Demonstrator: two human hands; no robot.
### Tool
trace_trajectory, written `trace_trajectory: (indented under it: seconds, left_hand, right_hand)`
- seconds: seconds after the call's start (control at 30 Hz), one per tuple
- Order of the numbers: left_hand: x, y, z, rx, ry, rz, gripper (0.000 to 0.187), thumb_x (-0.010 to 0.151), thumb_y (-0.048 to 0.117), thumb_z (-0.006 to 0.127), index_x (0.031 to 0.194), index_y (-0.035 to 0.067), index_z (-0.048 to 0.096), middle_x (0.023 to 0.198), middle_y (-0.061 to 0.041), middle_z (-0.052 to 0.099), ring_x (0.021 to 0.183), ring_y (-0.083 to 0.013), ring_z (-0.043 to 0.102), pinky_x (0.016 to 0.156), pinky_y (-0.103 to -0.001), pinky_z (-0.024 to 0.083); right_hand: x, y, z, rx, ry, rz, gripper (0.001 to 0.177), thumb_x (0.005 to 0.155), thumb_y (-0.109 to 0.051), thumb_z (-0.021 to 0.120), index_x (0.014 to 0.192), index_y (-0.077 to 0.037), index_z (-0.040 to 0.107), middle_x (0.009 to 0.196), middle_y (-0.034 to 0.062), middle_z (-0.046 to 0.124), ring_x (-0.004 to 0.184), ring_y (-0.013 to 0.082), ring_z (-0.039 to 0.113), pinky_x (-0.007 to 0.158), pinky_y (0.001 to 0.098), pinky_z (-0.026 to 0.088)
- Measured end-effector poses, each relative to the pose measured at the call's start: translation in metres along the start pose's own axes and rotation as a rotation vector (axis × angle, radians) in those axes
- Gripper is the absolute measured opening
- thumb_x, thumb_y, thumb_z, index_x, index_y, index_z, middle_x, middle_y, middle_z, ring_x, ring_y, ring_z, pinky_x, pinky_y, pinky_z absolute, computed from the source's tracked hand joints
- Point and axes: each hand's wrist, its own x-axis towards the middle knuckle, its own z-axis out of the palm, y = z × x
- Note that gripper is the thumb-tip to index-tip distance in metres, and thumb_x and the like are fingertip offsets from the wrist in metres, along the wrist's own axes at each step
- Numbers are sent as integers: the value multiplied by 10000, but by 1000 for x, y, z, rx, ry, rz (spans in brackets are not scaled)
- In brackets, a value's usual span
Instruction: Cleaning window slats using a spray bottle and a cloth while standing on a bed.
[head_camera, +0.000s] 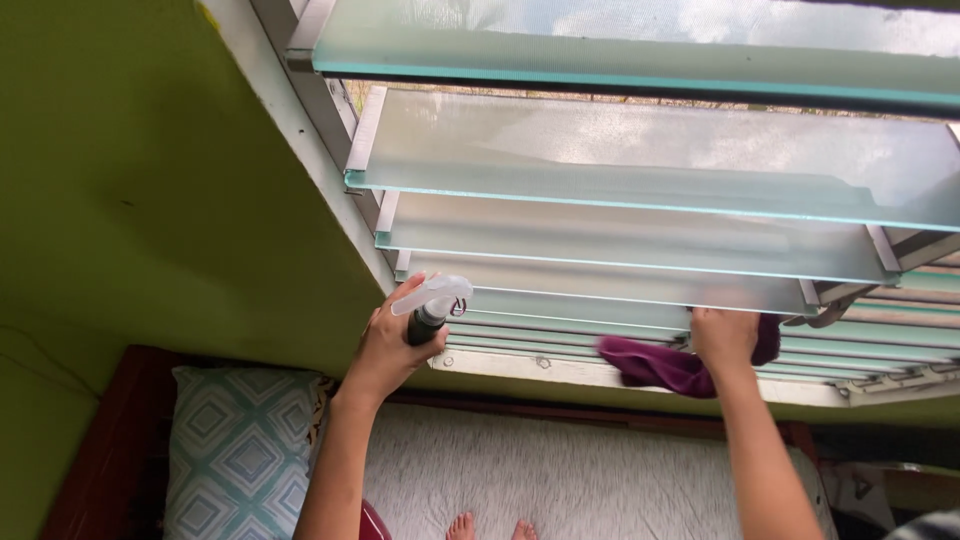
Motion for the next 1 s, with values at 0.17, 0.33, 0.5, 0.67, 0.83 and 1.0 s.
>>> trace_trajectory:
  seconds: [0.17,0.33,0.5,0.67,0.83,1.0]
  left_hand:
    - [17,15,-31,-112,-164,-179,508,804,314,755,1264,114,674,1426,-174,575,1293,-334,585,1094,-423,449]
    - [-10,35,-54,-108,-109,28,557,799,264,772,1309,82,643,1571,-153,463,1345,-363,526,1108,-442,406]
    - [-31,18,-52,101,-15,212,559,775,236,784,1287,48,661,1548,-82,528,1479,-338,437,1190,-464,340]
    - [-24,23,-28,170,-23,214,384,765,255,788,1048,39,645,1560,-102,499,1475,-283,432,1192,-498,320]
    - [-8,30,5,234,25,266,291,747,279,801,902,88,645,1562,-91,486,1490,-268,392,1222,-567,247]
    - [-1,24,33,231,18,275,368,683,342,841,894,105,656,1598,-118,394,1513,-288,292,1227,-657,86]
  right_hand:
    - [-33,-128,11,-105,228,-310,175,907,-107,614,1054,-36,678,1079,165,677,1081,351,633,996,497,469]
    - [-40,-316,43,225,101,-575,271,854,-110,605,1115,-59,656,1059,145,659,1019,364,625,917,491,493]
    - [-20,-366,98,524,-151,-657,187,935,-208,618,1066,-89,680,994,174,703,936,404,646,820,513,514]
    - [-2,-231,27,483,-195,-448,237,962,-264,550,953,-80,698,943,188,696,900,427,631,780,538,491]
    - [7,-6,-3,-129,98,-462,186,938,-175,633,1019,-72,764,938,168,706,871,378,661,774,531,509]
    - [-15,-38,-40,-218,190,-400,211,920,-169,606,1033,-33,720,1096,194,712,1074,389,665,934,523,514]
